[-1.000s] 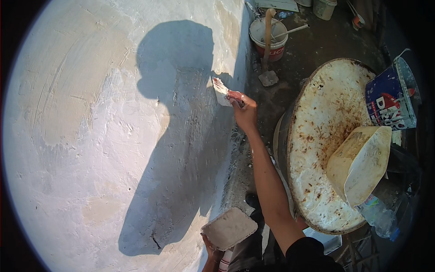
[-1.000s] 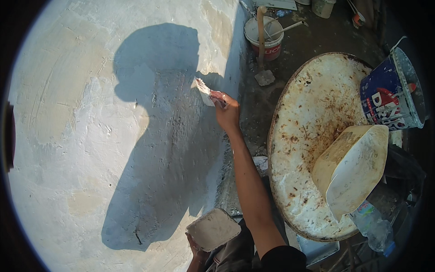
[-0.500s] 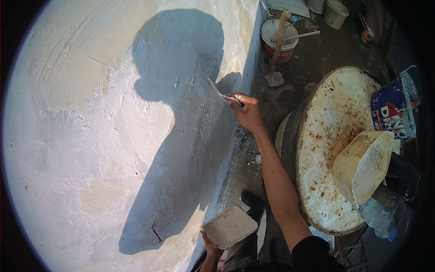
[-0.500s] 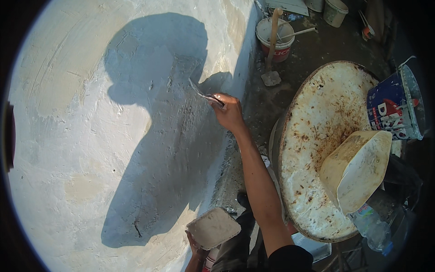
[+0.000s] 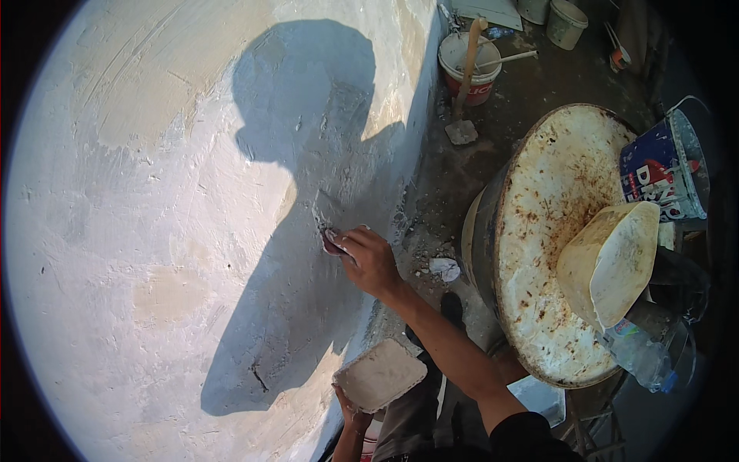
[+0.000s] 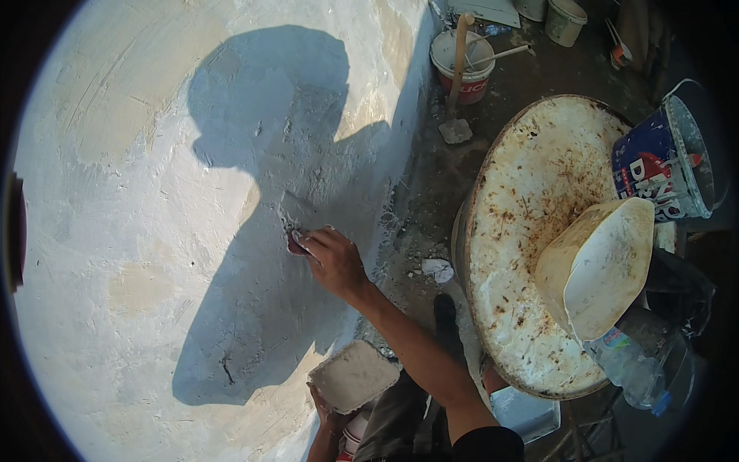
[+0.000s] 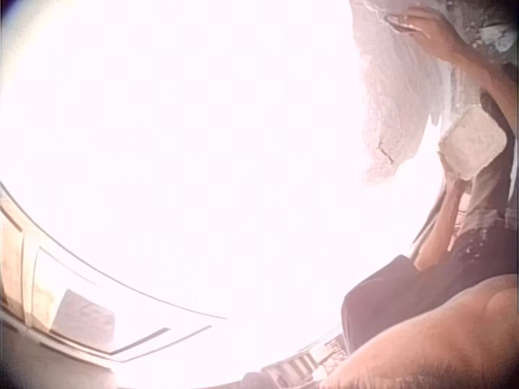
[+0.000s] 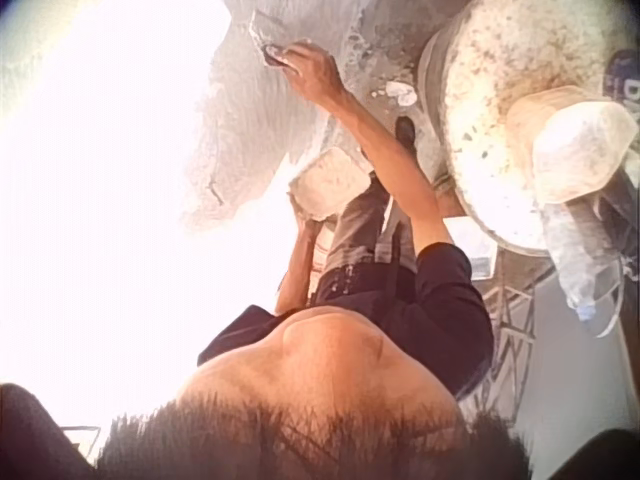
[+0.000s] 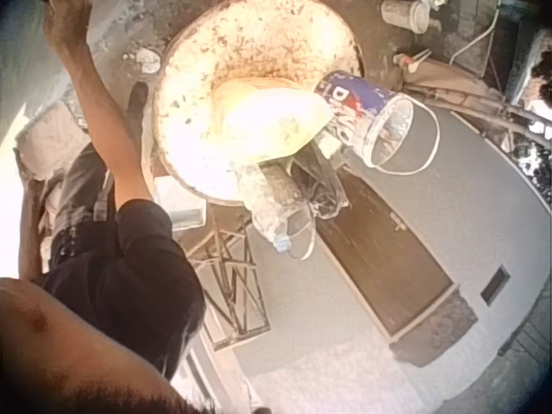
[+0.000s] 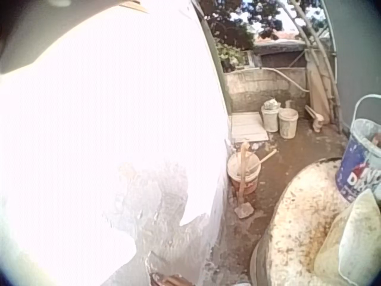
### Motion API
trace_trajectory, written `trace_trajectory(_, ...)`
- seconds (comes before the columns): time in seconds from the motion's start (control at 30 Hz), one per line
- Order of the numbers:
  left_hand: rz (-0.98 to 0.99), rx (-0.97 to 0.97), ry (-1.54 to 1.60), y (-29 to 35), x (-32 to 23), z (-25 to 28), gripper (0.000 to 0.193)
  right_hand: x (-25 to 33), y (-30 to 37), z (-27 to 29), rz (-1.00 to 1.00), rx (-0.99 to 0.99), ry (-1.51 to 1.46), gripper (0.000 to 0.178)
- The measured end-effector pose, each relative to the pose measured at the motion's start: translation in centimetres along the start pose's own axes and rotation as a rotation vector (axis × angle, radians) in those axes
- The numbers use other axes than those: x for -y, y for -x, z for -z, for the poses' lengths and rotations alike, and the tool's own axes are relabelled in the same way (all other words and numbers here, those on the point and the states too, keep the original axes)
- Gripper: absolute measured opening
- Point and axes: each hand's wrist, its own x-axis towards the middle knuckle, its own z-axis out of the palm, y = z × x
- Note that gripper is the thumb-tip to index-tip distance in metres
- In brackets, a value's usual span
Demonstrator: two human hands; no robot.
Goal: Applying plaster or putty to an exterior wall using a putty knife.
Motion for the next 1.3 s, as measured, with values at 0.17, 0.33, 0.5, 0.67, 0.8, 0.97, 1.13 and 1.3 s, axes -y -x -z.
trace_trajectory(0.17, -0.079, 0.025, -0.034, -1.8, 0.2, 0.0, 0.069, 1.9, 2.3, 2.9, -0.049, -0.003, -0.015, 0.023)
trace_trajectory(0.33, -0.201, 0.036, -0.086, -3.9, 0.0, -1.5, 0.063, 5.1, 5.8, 9.3, -0.477, -0.131, -0.187, 0.016)
trace_trajectory(0.5, -0.183, -0.002, -0.008, -5.0, 0.9, -2.6, 0.065, 9.9, 11.7, 13.3, -0.88, -0.051, -0.33, 0.013)
trace_trajectory(0.67, -0.128, -0.029, 0.043, -5.7, 2.8, -2.7, 0.068, 12.3, 15.3, 15.8, -1.05, 0.155, -0.074, 0.014)
trace_trajectory(0.8, -0.167, 0.0, 0.029, -6.2, 4.5, -1.1, 0.071, 12.6, 14.5, 16.1, -0.995, 0.288, 0.142, 0.016)
trace_trajectory(0.97, -0.224, -0.018, -0.089, -6.3, 5.9, -0.3, 0.072, 12.0, 14.3, 15.4, -1.03, 0.411, 0.176, 0.017)
trace_trajectory(1.13, -0.337, 0.026, -0.315, -6.7, 6.4, 0.4, 0.071, 11.7, 14.3, 15.1, -1.045, 0.404, 0.055, 0.018)
trace_trajectory(1.3, -0.286, -0.012, 0.136, -6.6, 5.7, -0.4, 0.065, 11.8, 13.8, 14.9, -1.063, 0.481, 0.018, 0.018)
